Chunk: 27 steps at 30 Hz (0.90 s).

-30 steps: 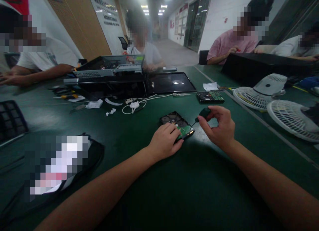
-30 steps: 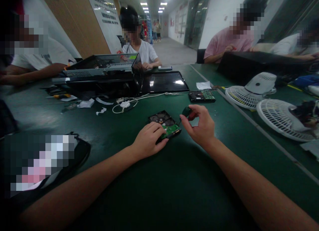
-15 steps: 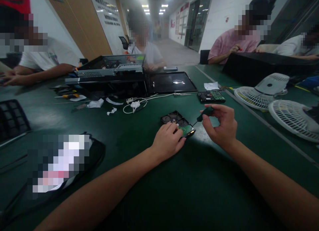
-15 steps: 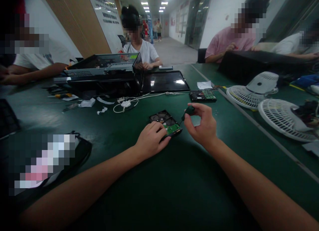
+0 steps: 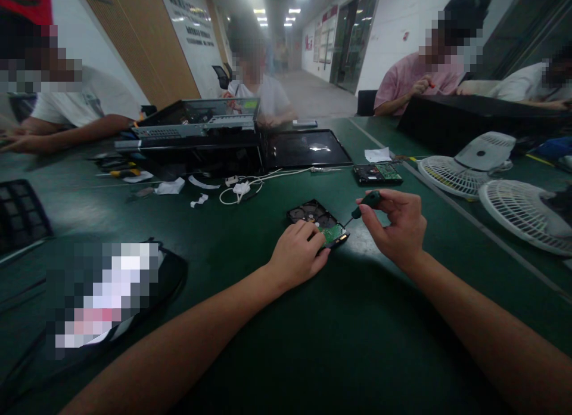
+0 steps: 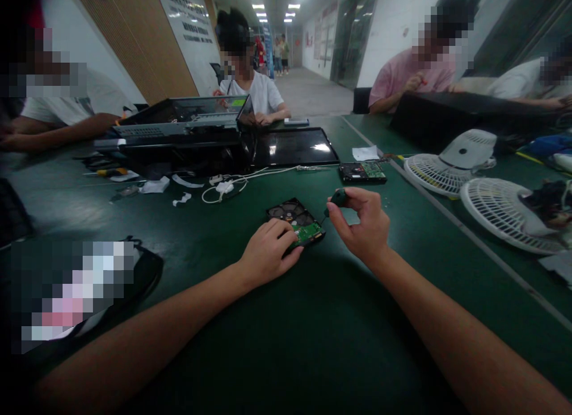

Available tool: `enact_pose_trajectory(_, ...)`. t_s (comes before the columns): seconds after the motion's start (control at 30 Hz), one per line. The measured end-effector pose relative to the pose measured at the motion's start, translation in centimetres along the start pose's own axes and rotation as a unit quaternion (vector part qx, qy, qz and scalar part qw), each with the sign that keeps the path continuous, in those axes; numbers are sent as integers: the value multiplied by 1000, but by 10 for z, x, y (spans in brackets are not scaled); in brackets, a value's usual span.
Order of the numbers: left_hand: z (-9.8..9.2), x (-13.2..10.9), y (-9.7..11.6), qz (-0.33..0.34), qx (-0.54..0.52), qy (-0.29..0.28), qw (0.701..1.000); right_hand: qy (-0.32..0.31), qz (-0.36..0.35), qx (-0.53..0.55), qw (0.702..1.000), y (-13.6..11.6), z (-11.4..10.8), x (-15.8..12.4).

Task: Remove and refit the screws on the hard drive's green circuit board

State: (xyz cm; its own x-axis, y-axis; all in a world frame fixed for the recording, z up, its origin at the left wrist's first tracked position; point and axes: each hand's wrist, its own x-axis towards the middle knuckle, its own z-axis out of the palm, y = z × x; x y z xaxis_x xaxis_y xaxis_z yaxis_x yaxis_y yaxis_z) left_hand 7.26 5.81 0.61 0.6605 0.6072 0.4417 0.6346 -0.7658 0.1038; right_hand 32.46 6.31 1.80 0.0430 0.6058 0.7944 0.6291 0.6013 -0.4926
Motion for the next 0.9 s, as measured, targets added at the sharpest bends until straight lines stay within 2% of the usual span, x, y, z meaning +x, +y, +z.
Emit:
enact_pose_trajectory(0.13, 0, -1, -2, 5, -4, -1, 1000, -4, -5, -9, 1000, 0, -1, 0)
enact_pose_trajectory(0.37, -2, -1, -2, 4, -11, -6, 1000, 38, -11, -77, 996, -8, -2, 5)
enact_pose_trajectory(0.57, -2, -1, -3, 6, -21, -4, 1000, -2, -37, -111, 993, -12, -8, 12)
enact_pose_trajectory(0.63, -2, -1, -3, 5, -24, -3, 1000, -18, -15, -94, 995, -13, -9, 12)
enact_pose_trajectory(0.73, -3, -1, -3, 5, -28, 0, 1000, -42, 57, -21, 997, -17, -8, 12)
enact_pose_trajectory(0.9, -3, -1, -4, 5, -36, 2, 999, -53, 155, 112, 980, -28, -4, 18)
